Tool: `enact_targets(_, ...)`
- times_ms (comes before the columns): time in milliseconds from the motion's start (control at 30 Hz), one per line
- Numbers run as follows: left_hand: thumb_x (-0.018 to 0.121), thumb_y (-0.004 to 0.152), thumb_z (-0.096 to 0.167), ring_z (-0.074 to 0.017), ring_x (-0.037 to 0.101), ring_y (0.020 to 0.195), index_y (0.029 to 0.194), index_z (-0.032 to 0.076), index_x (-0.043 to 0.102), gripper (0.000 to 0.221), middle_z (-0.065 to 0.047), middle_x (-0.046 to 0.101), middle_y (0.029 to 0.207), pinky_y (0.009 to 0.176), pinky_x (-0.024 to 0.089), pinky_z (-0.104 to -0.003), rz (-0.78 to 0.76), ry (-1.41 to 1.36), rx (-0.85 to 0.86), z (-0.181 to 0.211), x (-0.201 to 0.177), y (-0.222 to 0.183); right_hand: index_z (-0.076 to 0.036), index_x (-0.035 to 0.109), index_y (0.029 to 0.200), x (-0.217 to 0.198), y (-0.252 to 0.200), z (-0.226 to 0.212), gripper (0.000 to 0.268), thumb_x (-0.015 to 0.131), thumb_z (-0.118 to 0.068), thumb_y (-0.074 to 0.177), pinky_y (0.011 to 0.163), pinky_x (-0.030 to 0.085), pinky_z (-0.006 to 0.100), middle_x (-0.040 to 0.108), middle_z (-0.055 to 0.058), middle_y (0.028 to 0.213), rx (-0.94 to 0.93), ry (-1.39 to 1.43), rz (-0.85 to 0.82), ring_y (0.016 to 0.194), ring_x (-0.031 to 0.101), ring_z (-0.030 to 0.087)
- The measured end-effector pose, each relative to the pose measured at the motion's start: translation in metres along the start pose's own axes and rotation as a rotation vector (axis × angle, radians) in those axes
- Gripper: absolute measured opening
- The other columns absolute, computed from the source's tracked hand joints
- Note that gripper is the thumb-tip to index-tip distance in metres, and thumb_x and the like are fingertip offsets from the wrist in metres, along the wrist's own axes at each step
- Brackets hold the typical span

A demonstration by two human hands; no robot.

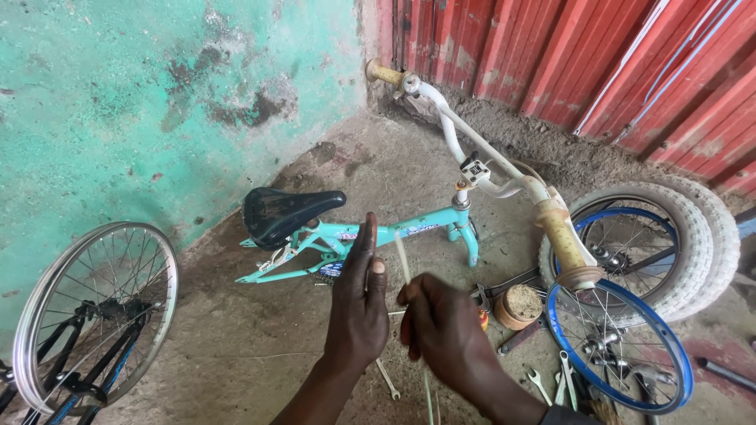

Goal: Attempting to secure a seat post to a bicycle frame using wire and a wrench.

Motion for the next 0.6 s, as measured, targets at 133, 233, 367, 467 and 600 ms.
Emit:
enact_targets(133,0.02,0.107,0.044,-0.0425,0.029,0.154,0.159,0.005,0.029,0.065,-0.025,0.026,0.168,0.115,0.033,-0.055,-0.044,0.035,-0.022,0.0,0.004,-0.003,-0.007,0.068,0.084,0.008,-0.001,-0.001,0.029,0.052,-0.021,0.103,0.043,0.05,0.029,0.067,0.002,0.052,-0.063,-0.15,0.0,0.039,0.059,0.012)
enact_targets(233,0.019,0.107,0.048,-0.046,0.039,0.148,0.161,0.007,-0.008,0.073,-0.031,0.015,0.17,0.111,0.038,-0.058,-0.007,0.057,0.036,-0.002,0.007,-0.007,-0.004,0.069,0.092,0.002,0.011,-0.002,0.025,0.05,-0.015,0.104,0.041,0.051,0.029,0.069,0.006,0.056,-0.099,-0.08,0.08,0.042,0.062,0.015)
enact_targets(367,0.031,0.092,0.053,-0.0281,0.06,0.121,0.129,0.009,0.057,0.064,-0.013,0.061,0.134,0.101,0.048,-0.046,-0.079,-0.117,-0.365,-0.028,0.007,-0.003,-0.007,0.067,0.095,0.013,0.018,0.006,0.027,0.045,-0.019,0.105,0.038,0.052,0.029,0.071,0.004,0.059,-0.194,-0.204,0.048,0.041,0.062,0.015)
enact_targets(467,0.057,0.097,0.021,-0.0181,0.074,0.088,0.1,0.002,0.079,0.029,-0.01,0.083,0.1,0.083,0.059,-0.033,-0.023,-0.328,-0.427,-0.037,0.009,-0.001,-0.008,0.066,0.097,0.018,0.013,0.003,0.02,0.05,-0.019,0.1,0.045,0.052,0.032,0.073,0.003,0.062,-0.219,-0.233,0.006,0.045,0.066,0.015)
enact_targets(600,0.05,0.104,0.023,-0.0176,0.07,0.094,0.109,0.013,0.076,0.028,-0.005,0.078,0.1,0.094,0.057,-0.039,-0.023,-0.171,-0.694,-0.037,-0.006,0.002,-0.011,0.067,0.097,0.024,0.019,0.015,0.019,0.054,-0.025,0.098,0.055,0.054,0.03,0.076,-0.003,0.07,-0.124,-0.373,-0.132,0.054,0.07,0.012)
Point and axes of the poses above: each hand's wrist, its own y-axis towards the middle knuckle, its own x-axis out of the palm, z = x × y, the point moved 6 cm from there along y, towards the middle knuckle
